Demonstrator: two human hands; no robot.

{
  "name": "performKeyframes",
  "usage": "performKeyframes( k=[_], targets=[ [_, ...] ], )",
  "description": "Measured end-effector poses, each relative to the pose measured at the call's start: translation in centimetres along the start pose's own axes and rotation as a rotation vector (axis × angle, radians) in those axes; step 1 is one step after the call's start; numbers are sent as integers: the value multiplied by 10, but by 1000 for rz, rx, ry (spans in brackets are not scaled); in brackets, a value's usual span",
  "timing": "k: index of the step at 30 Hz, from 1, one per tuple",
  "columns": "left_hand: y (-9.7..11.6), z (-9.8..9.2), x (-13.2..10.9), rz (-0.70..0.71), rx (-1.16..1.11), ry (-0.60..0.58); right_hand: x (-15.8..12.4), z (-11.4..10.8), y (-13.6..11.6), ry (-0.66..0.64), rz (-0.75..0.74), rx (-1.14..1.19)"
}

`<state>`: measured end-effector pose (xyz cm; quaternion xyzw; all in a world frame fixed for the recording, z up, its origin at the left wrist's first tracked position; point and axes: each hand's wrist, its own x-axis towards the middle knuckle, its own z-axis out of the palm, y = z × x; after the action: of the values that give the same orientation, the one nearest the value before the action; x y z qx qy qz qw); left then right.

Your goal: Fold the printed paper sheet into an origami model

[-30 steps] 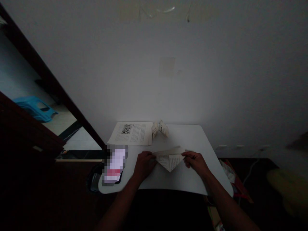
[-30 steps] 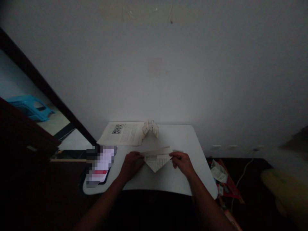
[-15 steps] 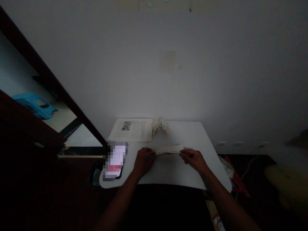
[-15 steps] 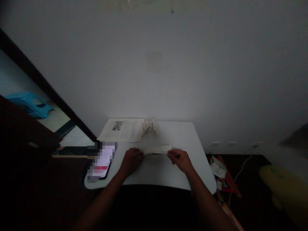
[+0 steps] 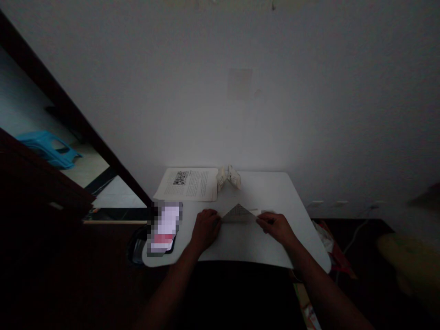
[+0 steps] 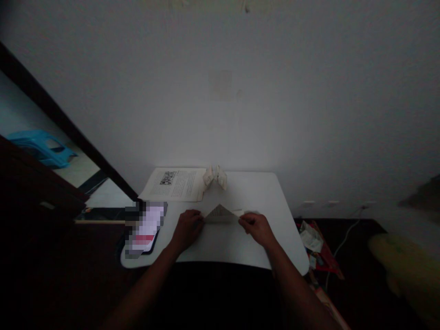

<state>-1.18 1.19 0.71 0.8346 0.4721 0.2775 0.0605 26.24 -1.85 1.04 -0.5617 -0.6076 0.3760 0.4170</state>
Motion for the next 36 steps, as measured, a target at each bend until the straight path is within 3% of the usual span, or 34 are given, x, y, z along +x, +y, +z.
performKeyframes(
  k=[8,19,36],
  targets=[
    [6,-2,1,-19,8,-5,-1,2,-2,43,7,-20],
    [-4,5,1,-56,-33,24,2,5,1,104,70,-34],
    [-4,2,1,-99,-86,30,3,11,3,168,152,82]
  ],
)
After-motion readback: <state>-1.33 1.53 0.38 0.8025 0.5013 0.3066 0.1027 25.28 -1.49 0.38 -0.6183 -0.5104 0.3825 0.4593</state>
